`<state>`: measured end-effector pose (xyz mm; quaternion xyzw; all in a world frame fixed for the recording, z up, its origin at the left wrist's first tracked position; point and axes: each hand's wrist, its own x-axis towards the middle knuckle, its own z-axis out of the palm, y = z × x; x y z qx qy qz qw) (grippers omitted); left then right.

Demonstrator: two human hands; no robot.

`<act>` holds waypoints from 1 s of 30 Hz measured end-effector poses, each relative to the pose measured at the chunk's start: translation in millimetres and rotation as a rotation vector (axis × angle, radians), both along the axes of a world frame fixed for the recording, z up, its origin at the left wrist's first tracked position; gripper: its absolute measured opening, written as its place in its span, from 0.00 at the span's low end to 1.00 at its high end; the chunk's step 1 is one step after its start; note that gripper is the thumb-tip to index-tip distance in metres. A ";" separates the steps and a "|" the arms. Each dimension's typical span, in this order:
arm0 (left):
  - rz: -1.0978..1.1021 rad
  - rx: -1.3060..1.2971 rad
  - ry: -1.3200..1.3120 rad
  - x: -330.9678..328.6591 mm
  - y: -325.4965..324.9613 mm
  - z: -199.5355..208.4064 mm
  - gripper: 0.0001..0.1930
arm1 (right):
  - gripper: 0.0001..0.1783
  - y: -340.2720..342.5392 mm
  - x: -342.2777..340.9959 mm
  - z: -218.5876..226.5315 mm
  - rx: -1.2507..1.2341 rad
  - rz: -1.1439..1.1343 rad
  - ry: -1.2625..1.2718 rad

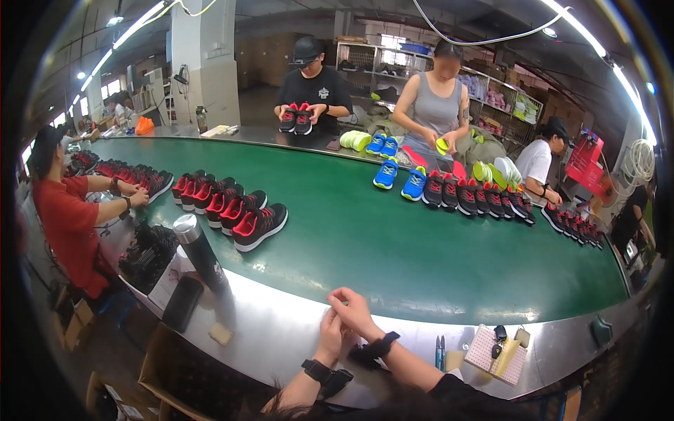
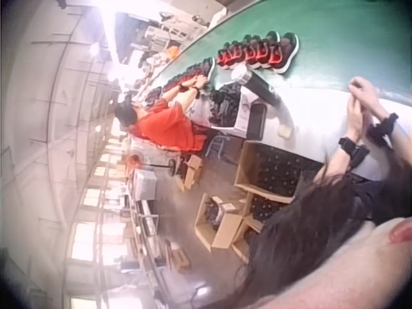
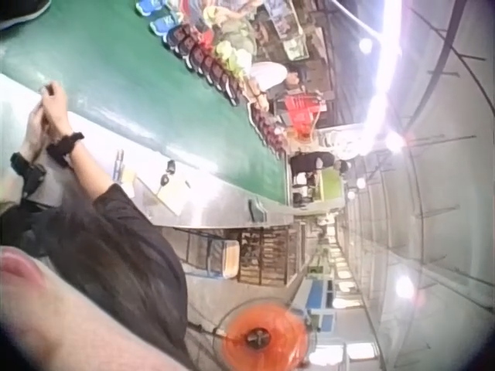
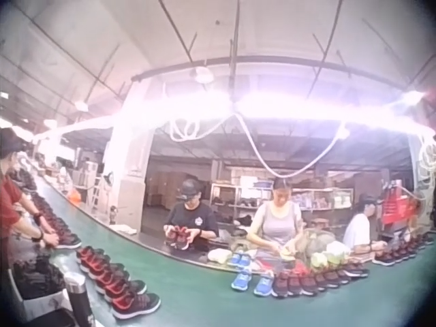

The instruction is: Inspecting shoes for quality and organizing them on an assembly line conveyor.

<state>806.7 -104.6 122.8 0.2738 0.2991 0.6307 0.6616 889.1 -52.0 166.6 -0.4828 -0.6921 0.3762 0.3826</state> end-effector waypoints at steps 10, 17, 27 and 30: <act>-0.014 -0.094 0.124 1.8 5.3 12.9 0.10 | 0.10 58.8 9.8 -49.2 -0.550 0.022 0.654; 0.010 0.000 0.489 6.5 74.0 43.0 0.10 | 0.10 61.3 20.4 -44.5 -0.595 0.075 0.810; 0.094 0.088 0.378 11.7 101.9 -0.8 0.10 | 0.10 71.4 22.3 -49.4 -0.596 -0.023 0.890; 0.123 0.046 0.378 12.1 97.5 4.1 0.11 | 0.11 66.2 19.7 -42.1 -0.607 -0.033 0.892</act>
